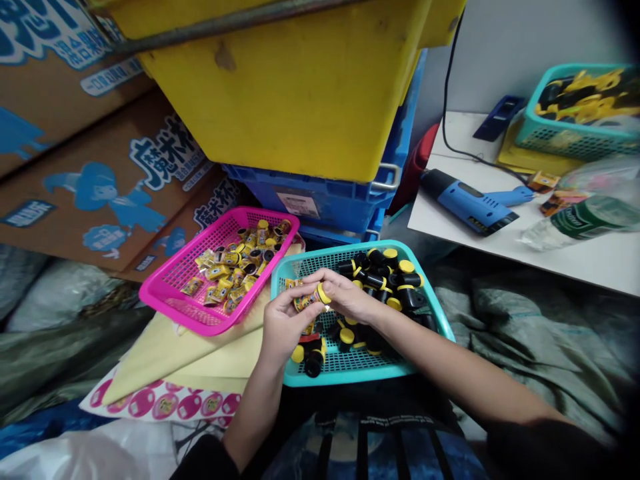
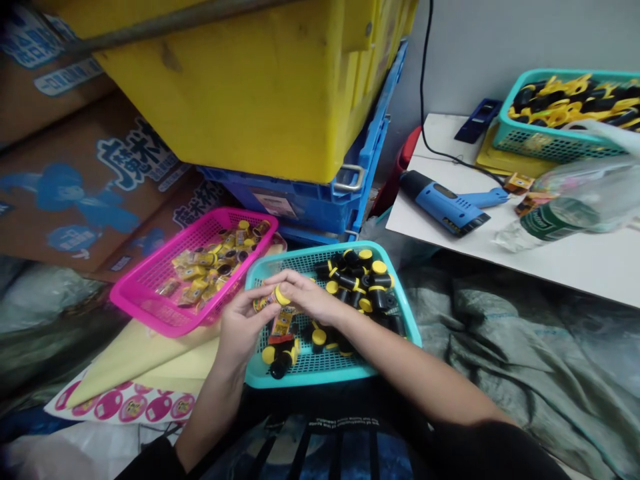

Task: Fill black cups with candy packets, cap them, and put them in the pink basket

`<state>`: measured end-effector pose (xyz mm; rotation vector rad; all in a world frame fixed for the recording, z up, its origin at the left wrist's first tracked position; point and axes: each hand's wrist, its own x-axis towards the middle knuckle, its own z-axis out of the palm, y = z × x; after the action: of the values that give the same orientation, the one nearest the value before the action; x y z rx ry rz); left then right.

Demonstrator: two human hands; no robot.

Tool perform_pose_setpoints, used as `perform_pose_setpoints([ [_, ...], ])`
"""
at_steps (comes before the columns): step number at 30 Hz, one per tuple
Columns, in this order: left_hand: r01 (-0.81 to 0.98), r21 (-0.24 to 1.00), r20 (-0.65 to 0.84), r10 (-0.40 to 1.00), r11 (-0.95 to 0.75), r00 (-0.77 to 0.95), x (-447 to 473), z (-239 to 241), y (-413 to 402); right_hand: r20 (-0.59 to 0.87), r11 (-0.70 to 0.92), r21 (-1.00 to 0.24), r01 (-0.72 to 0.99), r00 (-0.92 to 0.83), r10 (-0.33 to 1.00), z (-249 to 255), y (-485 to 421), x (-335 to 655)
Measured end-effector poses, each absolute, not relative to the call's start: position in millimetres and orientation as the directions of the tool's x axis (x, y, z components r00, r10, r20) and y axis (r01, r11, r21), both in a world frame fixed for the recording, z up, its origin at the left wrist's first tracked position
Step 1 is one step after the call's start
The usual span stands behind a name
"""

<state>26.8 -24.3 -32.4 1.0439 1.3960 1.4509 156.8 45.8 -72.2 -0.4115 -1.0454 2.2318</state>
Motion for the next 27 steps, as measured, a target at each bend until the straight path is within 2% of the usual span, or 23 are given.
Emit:
perform_pose_setpoints([
  [3,-0.008,0.999,0.034,0.959,-0.038,-0.280,27.0,-28.7,-24.3,-0.008,-0.458,-0.817,-0.352,-0.786,0.618,-67.6,49.9,156.2],
  [7,0.075,0.993,0.109,0.929,-0.088,-0.354,24.6,-25.6,-21.5,0.071,-0.328,-0.873,-0.360,-0.761,0.645,-53.7,56.0,147.9],
  [10,0.154,0.983,0.152,0.923,-0.103,-0.354,13.9,-23.1,-18.9,0.142,-0.111,-0.960,-0.256,-0.792,0.594,-41.9,70.2,144.9],
  [13,0.355,0.928,0.258,0.883,-0.112,-0.393,-11.5,-17.5,-15.8,0.064,0.212,-0.976,0.048,-0.868,0.492,-41.8,86.3,143.3],
  [14,0.447,0.890,0.309,0.841,-0.090,-0.445,-22.3,-15.9,-14.7,-0.010,0.349,-0.914,0.208,-0.870,0.493,-46.2,89.1,141.4],
  [15,0.535,0.844,0.348,0.798,-0.038,-0.492,-33.1,-14.8,-13.8,-0.085,0.471,-0.801,0.369,-0.850,0.520,-52.9,90.0,138.3],
  [16,0.608,0.793,0.372,0.775,0.020,-0.510,-42.9,-14.8,-12.9,-0.147,0.573,-0.634,0.520,-0.808,0.571,-61.4,89.0,134.1],
  [17,0.648,0.759,0.390,0.757,0.059,-0.525,-50.7,-15.7,-12.3,-0.196,0.638,-0.426,0.641,-0.754,0.627,-71.3,86.6,129.1],
  [18,0.658,0.750,0.397,0.747,0.071,-0.533,-56.1,-17.6,-11.9,-0.211,0.643,-0.349,0.682,-0.726,0.655,-81.7,83.4,123.4],
  [20,0.603,0.797,0.376,0.762,0.023,-0.527,-58.7,-23.2,-12.0,-0.238,0.632,-0.270,0.726,-0.687,0.687,-100.7,77.6,112.3],
  [23,0.474,0.877,0.328,0.810,-0.070,-0.487,-50.2,-30.5,-13.6,-0.265,0.603,-0.245,0.759,-0.651,0.711,-116.2,76.8,102.9],
  [27,0.413,0.909,0.287,0.793,-0.049,-0.537,-42.9,-29.9,-18.9,-0.267,0.586,-0.253,0.770,-0.638,0.723,-108.6,82.6,112.8],
])
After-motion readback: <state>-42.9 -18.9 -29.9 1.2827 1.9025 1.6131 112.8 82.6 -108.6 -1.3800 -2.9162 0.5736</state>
